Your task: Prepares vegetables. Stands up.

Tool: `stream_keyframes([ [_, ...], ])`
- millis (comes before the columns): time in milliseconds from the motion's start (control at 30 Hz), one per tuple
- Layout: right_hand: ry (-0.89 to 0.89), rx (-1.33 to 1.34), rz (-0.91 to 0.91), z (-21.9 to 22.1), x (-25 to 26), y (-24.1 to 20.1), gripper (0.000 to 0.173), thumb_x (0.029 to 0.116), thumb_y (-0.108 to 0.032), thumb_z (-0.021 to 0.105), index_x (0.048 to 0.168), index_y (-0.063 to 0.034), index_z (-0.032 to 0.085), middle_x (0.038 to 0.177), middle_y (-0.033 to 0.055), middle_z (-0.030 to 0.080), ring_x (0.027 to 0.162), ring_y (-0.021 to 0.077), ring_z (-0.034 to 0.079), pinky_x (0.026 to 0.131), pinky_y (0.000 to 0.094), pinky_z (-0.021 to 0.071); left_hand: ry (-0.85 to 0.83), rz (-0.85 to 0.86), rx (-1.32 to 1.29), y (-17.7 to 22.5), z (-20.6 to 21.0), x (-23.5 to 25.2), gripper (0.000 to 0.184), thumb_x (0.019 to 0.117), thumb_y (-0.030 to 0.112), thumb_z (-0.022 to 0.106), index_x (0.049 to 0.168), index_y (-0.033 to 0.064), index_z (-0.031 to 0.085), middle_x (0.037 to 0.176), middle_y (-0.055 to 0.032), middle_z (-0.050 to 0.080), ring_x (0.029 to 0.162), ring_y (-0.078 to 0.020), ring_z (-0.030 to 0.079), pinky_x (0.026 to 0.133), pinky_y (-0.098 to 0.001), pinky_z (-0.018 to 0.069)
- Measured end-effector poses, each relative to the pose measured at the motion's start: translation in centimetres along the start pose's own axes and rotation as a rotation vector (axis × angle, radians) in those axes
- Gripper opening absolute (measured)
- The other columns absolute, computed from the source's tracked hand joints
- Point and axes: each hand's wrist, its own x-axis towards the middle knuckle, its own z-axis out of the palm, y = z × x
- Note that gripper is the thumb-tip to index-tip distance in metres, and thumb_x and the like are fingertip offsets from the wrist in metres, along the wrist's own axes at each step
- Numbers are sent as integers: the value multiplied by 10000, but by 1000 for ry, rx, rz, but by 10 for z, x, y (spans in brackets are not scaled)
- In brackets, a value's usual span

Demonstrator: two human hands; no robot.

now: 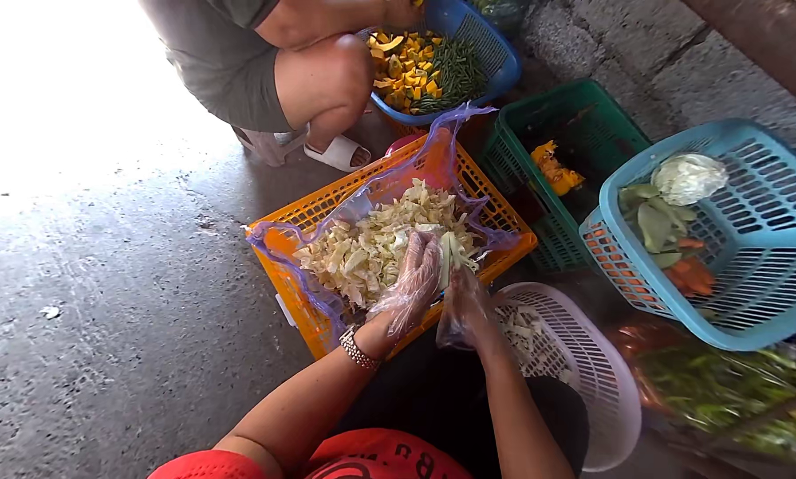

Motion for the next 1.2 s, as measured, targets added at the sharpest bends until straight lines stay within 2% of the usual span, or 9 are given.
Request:
stream_keyframes([
  [33, -44, 73, 33, -2, 6, 3, 399, 1103, -114, 354, 1412, 95, 495, 1392, 270, 554, 1312, 291, 528, 1131, 396, 374, -2, 14, 36, 1, -2, -1, 273, 1106, 198, 346, 1284, 44, 485, 951, -17, 558, 736, -27, 540, 667, -204, 476],
  [133, -82, 379, 136, -2, 11, 7, 394, 1129, -208, 268, 1247, 23, 565, 1009, 67, 562, 832, 71, 523, 771, 220, 457, -2, 16, 28, -1, -14, 7, 302, 1110, 223, 338, 1339, 61, 449, 1002, -30, 562, 794, -43, 566, 716, -223, 499],
  [267, -67, 785, 177, 2, -10, 19, 488, 1126, -334, 173, 1178, -55, 570, 701, -48, 474, 499, 26, 412, 470, 187, 397, 1, -4, -98, -7, -25, 17, 262, 1105, 222, 348, 1320, 105, 441, 866, 0, 563, 655, -42, 548, 601, -201, 480],
  [333, -59, 945, 134, 7, -26, 24, 505, 1114, -370, 141, 1141, -102, 568, 591, -96, 456, 426, 4, 389, 405, 171, 371, 40, -4, -109, -9, -24, 17, 232, 1106, 223, 358, 1285, 122, 466, 837, 23, 557, 628, -17, 529, 567, -178, 461],
  [433, 72, 678, -150, 17, -49, 33, 477, 1096, -328, 228, 1188, -23, 583, 714, -105, 506, 532, -48, 405, 502, 126, 386, 58, -20, -52, -11, -18, 13, 300, 1108, 238, 346, 1344, 91, 459, 977, -9, 561, 781, -30, 551, 679, -206, 481],
  [567, 291, 175, -339, 31, -70, 33, 483, 1089, -323, 378, 1167, 74, 640, 752, 21, 580, 604, 13, 498, 602, 185, 470, 64, -26, 31, -10, -8, 11, 354, 1119, 254, 313, 1382, 56, 443, 1093, -87, 577, 904, -92, 585, 784, -276, 514],
  [967, 390, -19, -352, 34, -64, 25, 466, 1077, -305, 403, 1134, 87, 649, 729, 84, 604, 600, 99, 560, 604, 251, 502, 90, -54, 39, 0, 1, 7, 341, 1119, 201, 322, 1354, -9, 451, 1065, -116, 570, 901, -102, 571, 804, -268, 495],
  [1100, 358, -36, -328, 29, -54, 19, 399, 1071, -214, 437, 1179, 108, 645, 905, 185, 698, 796, 209, 683, 767, 343, 558, 102, -72, 3, 0, 1, 6, 298, 1116, 214, 349, 1289, 12, 483, 927, -53, 539, 736, -59, 528, 671, -225, 465],
  [1200, 246, -21, -229, 20, -37, 10, 371, 1075, -150, 429, 1229, 138, 607, 1058, 250, 690, 985, 297, 683, 914, 422, 528, 51, -98, -18, 4, 0, -1, 313, 1114, 209, 349, 1317, -1, 462, 993, -76, 559, 803, -71, 564, 716, -237, 499],
])
